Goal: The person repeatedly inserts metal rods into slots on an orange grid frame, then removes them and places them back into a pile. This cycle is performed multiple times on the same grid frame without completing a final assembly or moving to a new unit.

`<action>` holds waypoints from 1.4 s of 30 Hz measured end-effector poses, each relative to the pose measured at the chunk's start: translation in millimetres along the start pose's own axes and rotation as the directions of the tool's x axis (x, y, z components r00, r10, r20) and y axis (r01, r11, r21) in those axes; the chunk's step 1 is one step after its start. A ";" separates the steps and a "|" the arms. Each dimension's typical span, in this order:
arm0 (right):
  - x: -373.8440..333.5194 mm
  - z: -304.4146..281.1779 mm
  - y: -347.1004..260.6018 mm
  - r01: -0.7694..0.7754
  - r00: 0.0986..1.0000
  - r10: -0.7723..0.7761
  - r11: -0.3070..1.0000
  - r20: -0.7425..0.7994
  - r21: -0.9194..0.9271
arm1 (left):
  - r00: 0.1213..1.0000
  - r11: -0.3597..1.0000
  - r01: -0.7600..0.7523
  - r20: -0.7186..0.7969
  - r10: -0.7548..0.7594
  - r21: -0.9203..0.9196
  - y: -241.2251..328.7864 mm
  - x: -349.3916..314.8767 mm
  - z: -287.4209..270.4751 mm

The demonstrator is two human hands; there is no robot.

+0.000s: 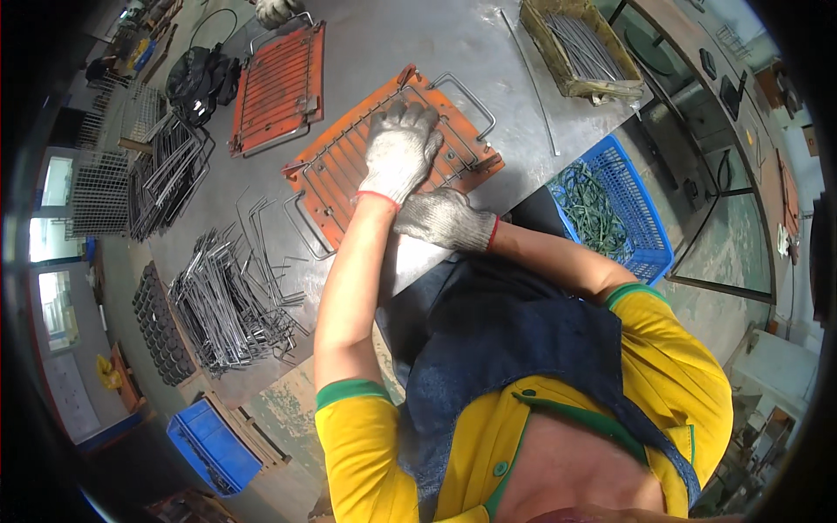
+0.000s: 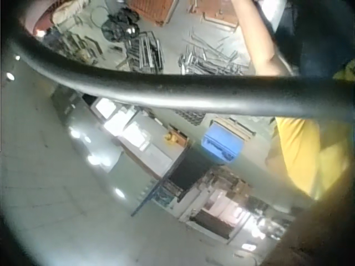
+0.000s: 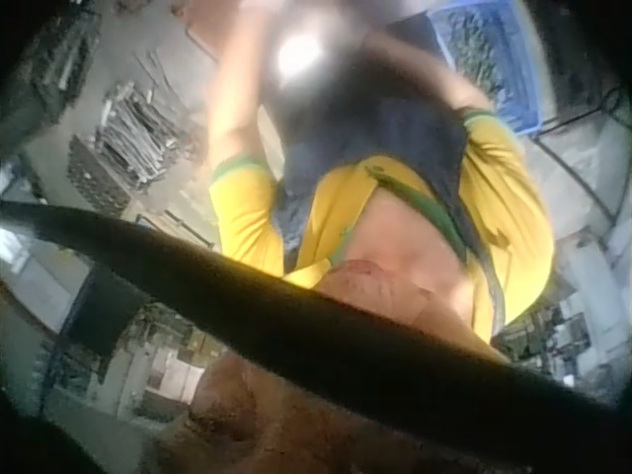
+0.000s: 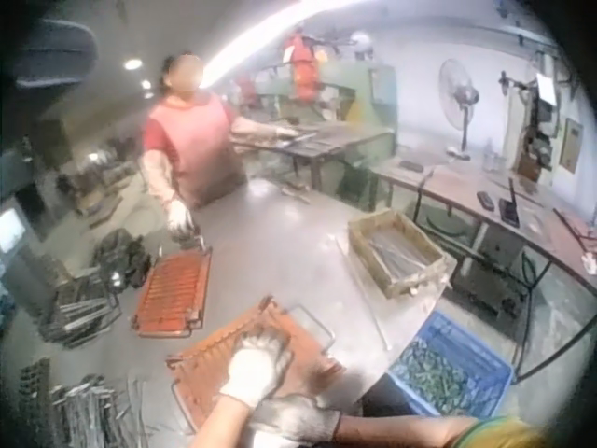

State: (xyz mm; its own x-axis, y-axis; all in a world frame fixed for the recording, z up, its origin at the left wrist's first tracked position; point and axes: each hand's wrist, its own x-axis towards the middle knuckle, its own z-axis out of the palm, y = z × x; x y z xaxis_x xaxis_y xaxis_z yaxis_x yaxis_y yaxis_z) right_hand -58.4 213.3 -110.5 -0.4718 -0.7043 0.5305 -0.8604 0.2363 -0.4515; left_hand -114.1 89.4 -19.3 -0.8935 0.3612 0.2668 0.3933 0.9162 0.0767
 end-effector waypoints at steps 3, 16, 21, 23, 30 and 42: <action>5.2 -24.5 3.0 -0.063 0.998 0.062 0.998 0.026 0.022 | 0.997 0.999 0.039 -0.068 -0.038 0.020 -10.5 4.1 27.4; 15.5 -42.8 11.9 -0.101 0.991 0.084 0.982 0.108 0.160 | 0.984 0.959 0.167 -0.016 -0.175 -0.229 -8.0 4.9 27.8; 48.4 -82.1 62.8 0.172 0.950 -0.261 0.894 -0.169 -0.415 | 0.976 0.969 0.211 0.083 -0.202 -0.126 -11.7 8.9 34.5; 75.5 -101.9 80.6 0.065 0.975 -0.157 0.882 -0.160 -0.467 | 0.973 0.981 0.166 -0.146 -0.180 -0.101 -11.6 -0.3 54.6; 145.4 -120.4 122.9 -0.676 0.736 0.675 0.729 0.054 0.110 | 0.979 0.979 0.201 -0.039 -0.202 -0.041 5.5 2.3 44.1; 140.5 -97.2 151.7 -0.705 0.649 0.760 0.583 0.035 0.403 | 0.976 0.981 0.184 -0.107 -0.189 -0.060 5.6 1.4 41.1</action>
State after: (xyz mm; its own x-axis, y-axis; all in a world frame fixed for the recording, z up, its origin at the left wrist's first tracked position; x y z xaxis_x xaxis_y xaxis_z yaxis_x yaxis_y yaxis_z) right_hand -273.9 215.2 -34.8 -0.9534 -0.3008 -0.0240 -0.0917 0.3647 -0.9266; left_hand -122.0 102.2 -58.0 -0.9235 0.1604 0.3486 0.2345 0.9550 0.1817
